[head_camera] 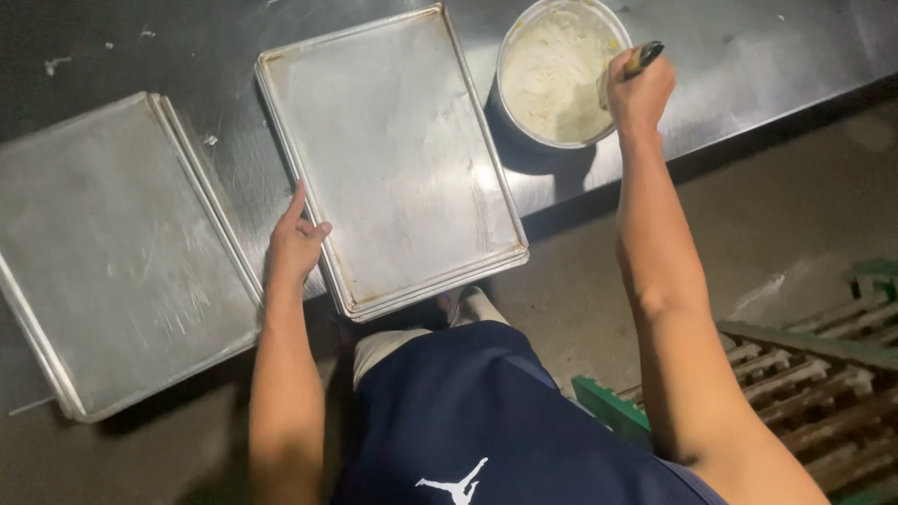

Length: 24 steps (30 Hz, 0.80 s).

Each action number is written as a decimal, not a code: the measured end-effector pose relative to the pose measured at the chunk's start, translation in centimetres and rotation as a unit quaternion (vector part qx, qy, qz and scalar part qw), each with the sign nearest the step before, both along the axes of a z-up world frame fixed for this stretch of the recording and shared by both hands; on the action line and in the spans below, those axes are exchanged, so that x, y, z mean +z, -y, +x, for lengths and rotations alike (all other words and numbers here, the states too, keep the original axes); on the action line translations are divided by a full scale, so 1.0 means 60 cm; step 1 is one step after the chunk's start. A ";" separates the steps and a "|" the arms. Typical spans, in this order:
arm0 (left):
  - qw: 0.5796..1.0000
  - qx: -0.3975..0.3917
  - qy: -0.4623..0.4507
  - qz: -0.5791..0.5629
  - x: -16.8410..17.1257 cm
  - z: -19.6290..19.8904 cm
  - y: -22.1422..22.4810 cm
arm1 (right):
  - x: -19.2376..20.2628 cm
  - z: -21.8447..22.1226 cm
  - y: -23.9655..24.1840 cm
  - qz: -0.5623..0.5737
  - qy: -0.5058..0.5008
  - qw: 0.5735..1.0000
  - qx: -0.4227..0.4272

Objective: Greasing metal baking trays with a brush and shortening.

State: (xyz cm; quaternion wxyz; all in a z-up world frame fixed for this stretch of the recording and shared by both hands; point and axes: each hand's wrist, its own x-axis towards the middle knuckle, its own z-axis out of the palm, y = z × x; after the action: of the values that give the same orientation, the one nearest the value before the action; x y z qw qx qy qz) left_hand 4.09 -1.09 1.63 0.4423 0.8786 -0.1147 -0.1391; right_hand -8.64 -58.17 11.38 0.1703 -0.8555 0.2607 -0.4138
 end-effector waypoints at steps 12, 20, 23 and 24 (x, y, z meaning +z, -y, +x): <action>0.988 -0.020 -0.153 -0.025 0.050 0.020 -0.007 | 0.029 -0.066 -0.068 0.205 0.163 0.962 0.082; 0.971 -0.084 -0.225 0.017 0.109 0.044 0.002 | -0.037 -0.191 -0.351 0.347 0.019 0.933 0.093; 0.968 -0.089 -0.235 0.026 0.128 0.045 0.004 | 0.023 -0.195 -0.401 0.183 -0.032 0.972 0.141; 0.967 -0.086 -0.238 0.027 0.127 0.048 0.003 | 0.024 -0.196 -0.404 0.185 -0.035 0.972 0.143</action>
State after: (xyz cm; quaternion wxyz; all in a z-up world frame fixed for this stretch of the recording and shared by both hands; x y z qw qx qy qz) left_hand 6.96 -1.28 9.24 0.4192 0.8186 -0.0779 -0.3848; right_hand -20.37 -33.96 12.82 0.3734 -0.8517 0.2137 -0.2992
